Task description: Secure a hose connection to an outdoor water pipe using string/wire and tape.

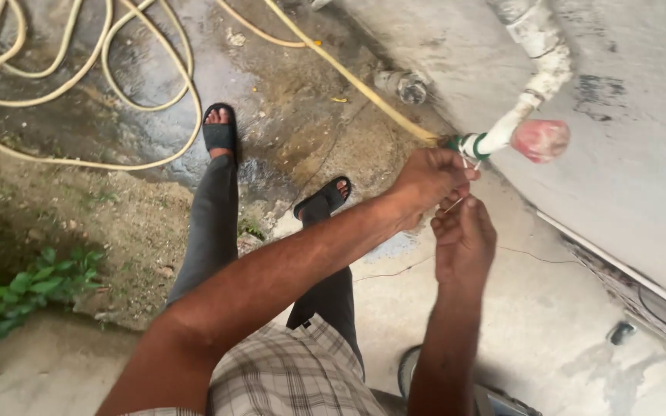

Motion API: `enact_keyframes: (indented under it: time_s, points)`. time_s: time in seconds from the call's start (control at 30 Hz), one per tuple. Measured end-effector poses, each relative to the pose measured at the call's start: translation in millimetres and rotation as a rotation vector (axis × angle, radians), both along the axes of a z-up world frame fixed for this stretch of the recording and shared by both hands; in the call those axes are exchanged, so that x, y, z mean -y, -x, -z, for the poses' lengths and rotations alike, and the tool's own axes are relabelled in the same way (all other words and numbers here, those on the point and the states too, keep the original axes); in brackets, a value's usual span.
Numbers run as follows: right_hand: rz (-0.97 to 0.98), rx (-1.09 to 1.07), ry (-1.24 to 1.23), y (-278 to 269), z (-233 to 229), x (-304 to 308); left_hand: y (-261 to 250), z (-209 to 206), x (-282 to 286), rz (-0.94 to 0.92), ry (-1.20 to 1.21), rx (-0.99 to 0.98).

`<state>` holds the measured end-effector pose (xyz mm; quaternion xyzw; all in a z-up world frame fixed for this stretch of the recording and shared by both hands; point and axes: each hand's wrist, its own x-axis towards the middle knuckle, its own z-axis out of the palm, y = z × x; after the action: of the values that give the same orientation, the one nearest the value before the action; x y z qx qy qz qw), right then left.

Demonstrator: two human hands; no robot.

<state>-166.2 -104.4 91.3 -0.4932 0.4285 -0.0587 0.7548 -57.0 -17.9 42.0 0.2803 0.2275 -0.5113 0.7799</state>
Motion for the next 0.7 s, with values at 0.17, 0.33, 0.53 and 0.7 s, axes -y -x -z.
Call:
enact_keyframes:
  time_s: [0.17, 0.33, 0.53, 0.7]
  points:
    - [-0.160, -0.112, 0.355, 2, -8, 15, 18, 25, 24, -0.114, -0.036, 0.272]
    - [-0.149, -0.321, 0.126, -24, -33, 8, 6, 9, 11, -0.096, 0.052, 0.165]
    - [-0.153, -0.310, 0.075, -18, -28, 19, 10, 22, 13, -0.065, 0.059, 0.228]
    - [0.039, -0.167, -0.363, -29, -36, 33, 21, 24, 21, -0.120, 0.079, 0.276]
